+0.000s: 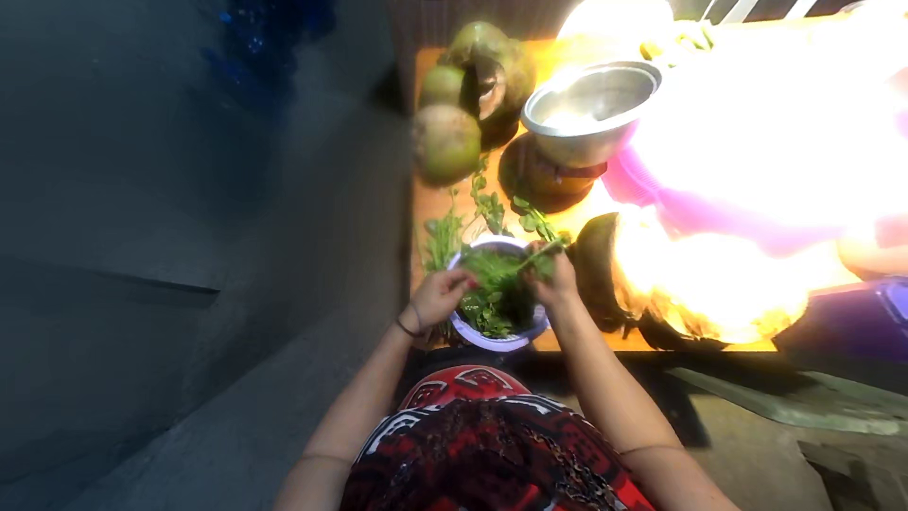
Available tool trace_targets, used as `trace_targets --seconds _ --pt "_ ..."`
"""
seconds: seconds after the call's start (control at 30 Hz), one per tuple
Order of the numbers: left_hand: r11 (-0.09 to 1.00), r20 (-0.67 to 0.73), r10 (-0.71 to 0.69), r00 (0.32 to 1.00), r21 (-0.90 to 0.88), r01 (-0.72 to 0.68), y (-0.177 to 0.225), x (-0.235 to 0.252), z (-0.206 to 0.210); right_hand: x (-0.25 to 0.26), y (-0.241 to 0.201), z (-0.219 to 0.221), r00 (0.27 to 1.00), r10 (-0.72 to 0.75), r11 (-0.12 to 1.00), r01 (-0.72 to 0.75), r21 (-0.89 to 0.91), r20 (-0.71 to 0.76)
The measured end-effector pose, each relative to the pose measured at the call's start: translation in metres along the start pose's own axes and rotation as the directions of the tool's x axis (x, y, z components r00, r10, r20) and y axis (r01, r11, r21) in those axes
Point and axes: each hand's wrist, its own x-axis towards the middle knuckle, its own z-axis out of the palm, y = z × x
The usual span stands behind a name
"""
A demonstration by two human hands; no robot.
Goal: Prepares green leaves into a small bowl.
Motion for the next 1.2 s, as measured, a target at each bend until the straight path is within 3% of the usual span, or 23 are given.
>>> trace_targets --seconds 0.1,0.2,0.27,0.37,0.43,0.53,0.6,0.7,0.73,0.83,0.93,1.03,1.13,1.2 --pt "0.996 0.034 0.052 0.998 0.068 -0.054 -0.005 -0.003 -0.008 0.01 -0.014 -0.024 0.971 0.116 0.993 -0.111 -0.038 0.21" --pt "0.995 0.066 0.044 0.997 0.083 -0.049 -0.007 -0.005 -0.015 0.015 -0.025 -0.044 0.884 0.221 0.973 -0.173 -0.152 0.411" --pt "0.997 0.089 0.011 0.996 0.07 -0.017 -0.008 -0.006 -0.02 0.019 -0.028 -0.059 0.787 0.25 0.968 -0.184 -0.173 0.564" --pt "0.998 0.101 -0.028 0.994 0.066 0.021 -0.009 -0.008 -0.025 0.009 -0.035 -0.06 0.7 0.316 0.938 -0.126 -0.324 0.641" --pt "0.998 0.113 -0.019 0.993 0.058 0.012 -0.012 -0.008 -0.026 0.013 -0.035 -0.064 0.563 0.359 0.913 -0.048 -0.404 0.744" --pt "0.998 0.107 -0.01 0.994 0.063 0.004 -0.013 -0.007 -0.025 0.021 -0.028 -0.071 0.403 0.335 0.932 -0.009 -0.363 0.852" --pt "0.994 0.084 -0.054 0.995 0.1 0.046 -0.008 -0.009 -0.025 0.022 -0.027 -0.072 0.355 0.334 0.933 0.003 -0.359 0.873" --pt "0.985 0.062 -0.102 0.993 0.143 0.093 -0.004 -0.01 -0.023 0.014 -0.029 -0.069 0.411 0.341 0.917 0.054 -0.395 0.846" --pt "0.987 0.055 -0.099 0.994 0.136 0.091 -0.004 -0.01 -0.022 0.014 -0.027 -0.069 0.464 0.323 0.909 0.089 -0.406 0.825" --pt "0.989 0.025 -0.057 0.998 0.137 0.053 -0.004 -0.011 -0.017 -0.003 -0.027 -0.052 0.797 0.214 0.873 0.104 -0.477 0.565" --pt "0.977 0.027 0.013 1.0 0.212 -0.019 -0.004 -0.008 -0.01 -0.008 -0.023 -0.031 0.974 0.099 0.891 0.003 -0.454 0.202" --pt "0.961 0.03 0.052 0.998 0.27 -0.059 -0.005 -0.008 -0.009 0.007 -0.019 -0.032 0.999 0.042 0.963 -0.041 -0.267 -0.001" --pt "0.957 0.07 0.057 0.996 0.28 -0.074 -0.008 -0.01 -0.013 0.005 -0.021 -0.035 0.976 0.164 0.895 -0.087 -0.437 0.14" --pt "0.955 0.096 0.057 0.994 0.286 -0.083 -0.011 -0.01 -0.014 0.001 -0.019 -0.035 0.907 0.328 0.797 -0.116 -0.593 0.263"
